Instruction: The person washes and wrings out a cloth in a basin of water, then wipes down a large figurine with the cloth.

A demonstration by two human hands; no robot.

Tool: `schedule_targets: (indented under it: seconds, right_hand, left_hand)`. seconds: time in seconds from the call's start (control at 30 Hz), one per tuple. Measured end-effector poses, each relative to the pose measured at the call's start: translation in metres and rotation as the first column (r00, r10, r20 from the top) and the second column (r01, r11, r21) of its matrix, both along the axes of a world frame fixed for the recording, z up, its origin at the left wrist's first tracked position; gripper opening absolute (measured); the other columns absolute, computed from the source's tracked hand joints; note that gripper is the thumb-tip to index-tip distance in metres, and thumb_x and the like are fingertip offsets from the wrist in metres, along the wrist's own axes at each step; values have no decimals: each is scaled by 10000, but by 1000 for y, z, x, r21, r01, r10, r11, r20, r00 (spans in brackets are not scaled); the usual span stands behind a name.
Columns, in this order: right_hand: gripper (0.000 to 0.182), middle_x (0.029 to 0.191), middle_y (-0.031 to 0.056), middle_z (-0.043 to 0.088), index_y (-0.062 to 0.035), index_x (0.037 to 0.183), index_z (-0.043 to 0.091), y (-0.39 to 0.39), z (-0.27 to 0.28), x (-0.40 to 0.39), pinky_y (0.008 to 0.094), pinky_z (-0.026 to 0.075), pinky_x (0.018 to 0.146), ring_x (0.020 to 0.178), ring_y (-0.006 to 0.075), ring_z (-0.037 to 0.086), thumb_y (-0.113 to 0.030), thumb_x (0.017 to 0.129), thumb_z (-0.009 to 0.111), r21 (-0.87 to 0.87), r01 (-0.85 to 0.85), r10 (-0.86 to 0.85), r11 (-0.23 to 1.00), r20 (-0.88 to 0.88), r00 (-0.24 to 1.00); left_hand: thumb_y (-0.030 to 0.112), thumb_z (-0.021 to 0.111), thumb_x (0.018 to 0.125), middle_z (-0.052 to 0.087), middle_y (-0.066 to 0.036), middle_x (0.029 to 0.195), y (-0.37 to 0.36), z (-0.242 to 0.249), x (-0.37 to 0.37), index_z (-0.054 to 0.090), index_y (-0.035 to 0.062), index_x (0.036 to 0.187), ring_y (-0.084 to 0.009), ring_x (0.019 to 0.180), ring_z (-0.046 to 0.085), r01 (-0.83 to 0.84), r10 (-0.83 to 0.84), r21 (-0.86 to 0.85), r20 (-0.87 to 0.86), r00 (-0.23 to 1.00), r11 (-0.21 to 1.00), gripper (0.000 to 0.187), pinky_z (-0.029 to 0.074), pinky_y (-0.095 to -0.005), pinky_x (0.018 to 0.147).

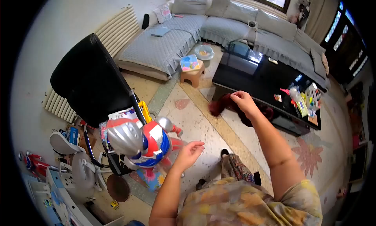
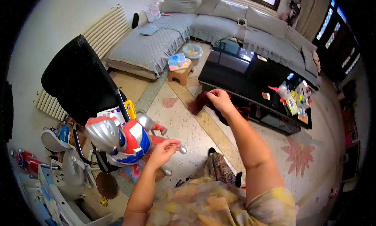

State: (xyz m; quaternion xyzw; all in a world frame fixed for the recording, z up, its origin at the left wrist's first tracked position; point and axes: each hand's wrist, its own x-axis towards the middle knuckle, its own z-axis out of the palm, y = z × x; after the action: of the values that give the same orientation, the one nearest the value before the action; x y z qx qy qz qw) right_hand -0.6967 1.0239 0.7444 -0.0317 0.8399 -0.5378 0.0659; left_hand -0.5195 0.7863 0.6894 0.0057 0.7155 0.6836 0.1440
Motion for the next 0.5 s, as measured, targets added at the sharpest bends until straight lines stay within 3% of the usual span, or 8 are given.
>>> schedule_targets:
  seconds: [0.03, 0.1, 0.13, 0.23, 0.3, 0.37, 0.43, 0.5]
  right_hand:
    - [195, 766, 12, 588, -20, 874, 592, -2, 6, -6, 251, 463, 606, 669, 101, 542, -206, 832, 554, -385, 61, 1, 921, 160, 987]
    - [154, 786, 17, 579, -43, 901, 572, 10, -6, -33, 237, 463, 619, 692, 98, 532, -179, 829, 564, -371, 4, 50, 929, 138, 989]
    - [155, 807, 21, 576, -48, 921, 559, 14, -8, -41, 240, 466, 629, 707, 98, 531, -174, 831, 563, -442, 43, 69, 896, 234, 970]
    - [154, 890, 48, 580, -59, 972, 538, 21, -3, -66, 279, 477, 681, 769, 134, 554, -166, 867, 501, -621, 102, 190, 777, 386, 902]
    - [215, 943, 55, 584, -54, 1038, 537, 28, 6, -81, 299, 466, 753, 848, 154, 557, -176, 871, 479, -767, 101, 371, 634, 416, 830]
    - [292, 1003, 51, 579, -49, 1123, 510, 30, 7, -100, 316, 450, 807, 917, 159, 545, -181, 867, 461, -832, 3, 528, 555, 355, 771]
    - [360, 1073, 53, 563, -49, 1207, 440, 29, 28, -113, 309, 444, 822, 931, 146, 544, -141, 859, 439, -876, 16, 679, 482, 384, 626]
    - [383, 1085, 57, 560, -48, 1229, 419, 25, 28, -133, 300, 440, 825, 933, 138, 544, -107, 852, 448, -883, -118, 736, 454, 297, 608]
  left_hand:
    - [82, 517, 861, 616, -75, 939, 6, 1, -12, 548, 0, 1061, -120, 866, 586, -17, 17, -2, -6, 1000, 1000, 218, 463, -237, 764]
    - [130, 557, 840, 615, -61, 883, 22, 3, -38, 565, 20, 1047, -107, 801, 567, -87, 84, -30, -68, 994, 996, 235, 449, -230, 710]
    - [137, 545, 845, 612, -74, 905, 33, 13, -54, 561, 34, 1064, -119, 815, 572, -82, 76, -73, -87, 993, 994, 242, 452, -240, 717]
    - [153, 549, 839, 591, -99, 985, 70, 23, -110, 556, 40, 1073, -143, 883, 566, -139, 110, -94, -265, 958, 986, 260, 450, -266, 752]
    - [192, 594, 806, 554, -131, 1065, 94, 27, -144, 504, 21, 1126, -185, 968, 545, -157, 106, -169, -279, 954, 973, 374, 440, -301, 803]
    - [235, 640, 767, 538, -151, 1087, 112, 20, -180, 436, -15, 1169, -224, 1015, 523, -487, 122, -399, -663, 738, 777, 515, 429, -326, 837]
    - [240, 667, 749, 539, -172, 1079, 119, 25, -202, 396, -44, 1185, -250, 1017, 526, -501, 120, -459, -639, 760, 733, 586, 415, -326, 860]
    - [206, 634, 788, 536, -164, 1098, 128, 37, -211, 401, -43, 1184, -222, 1013, 531, -425, 391, -21, -356, 849, 905, 523, 402, -304, 876]
